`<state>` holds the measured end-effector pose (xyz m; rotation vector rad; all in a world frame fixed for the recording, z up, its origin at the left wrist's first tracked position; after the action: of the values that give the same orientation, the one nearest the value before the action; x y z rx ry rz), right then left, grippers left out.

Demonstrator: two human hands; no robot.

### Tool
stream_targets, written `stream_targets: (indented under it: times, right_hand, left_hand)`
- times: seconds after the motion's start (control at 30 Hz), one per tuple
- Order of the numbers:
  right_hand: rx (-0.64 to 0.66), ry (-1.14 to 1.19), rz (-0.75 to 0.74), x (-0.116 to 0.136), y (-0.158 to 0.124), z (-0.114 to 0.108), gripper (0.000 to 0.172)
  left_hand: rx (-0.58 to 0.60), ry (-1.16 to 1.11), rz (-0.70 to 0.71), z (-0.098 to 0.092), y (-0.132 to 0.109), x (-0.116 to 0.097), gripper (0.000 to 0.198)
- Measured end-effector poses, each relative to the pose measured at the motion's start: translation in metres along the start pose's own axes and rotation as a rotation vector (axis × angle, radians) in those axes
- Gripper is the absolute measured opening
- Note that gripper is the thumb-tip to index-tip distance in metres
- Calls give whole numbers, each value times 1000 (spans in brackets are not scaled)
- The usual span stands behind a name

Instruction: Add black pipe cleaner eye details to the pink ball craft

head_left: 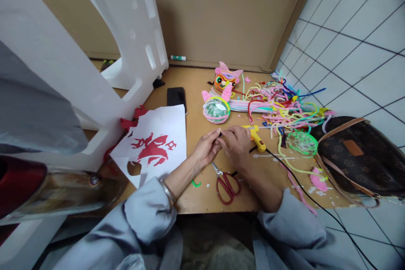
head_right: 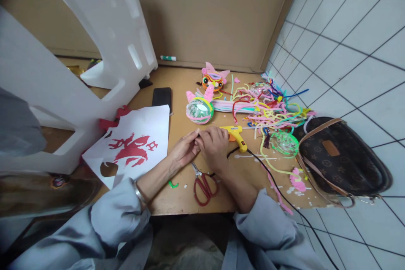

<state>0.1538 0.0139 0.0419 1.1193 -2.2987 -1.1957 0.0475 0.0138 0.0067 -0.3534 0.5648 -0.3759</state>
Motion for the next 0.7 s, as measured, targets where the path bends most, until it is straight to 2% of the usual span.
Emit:
stream_targets:
  times: [0.13, 0.3, 0.6, 0.7]
  right_hand:
    - [-24, 0, 4, 0, 1, -1, 18]
    - [-84, 69, 15, -6, 3, -3, 15]
    - [-126, 420, 258, -24, 3, -7, 6]
    - [-120, 497, 286, -27, 3, -7, 7]
  left_hand:
    - [12, 24, -24, 0, -1, 3, 34]
    - [36, 101, 35, 3, -3, 1, 37]
    - [4, 182, 149, 3, -5, -8, 39]
    - [0, 223, 168, 2, -5, -12, 41]
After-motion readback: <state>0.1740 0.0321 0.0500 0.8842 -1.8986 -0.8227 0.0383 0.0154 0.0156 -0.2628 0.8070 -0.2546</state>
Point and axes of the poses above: each hand's wrist, its own y-axis towards the middle knuckle, its own z-axis out of the palm, x = y × z, the point moved 3 cm from there along y, towards the middle knuckle, and after that the axes turned 11 degrees about -z, right-handed, at the moved point
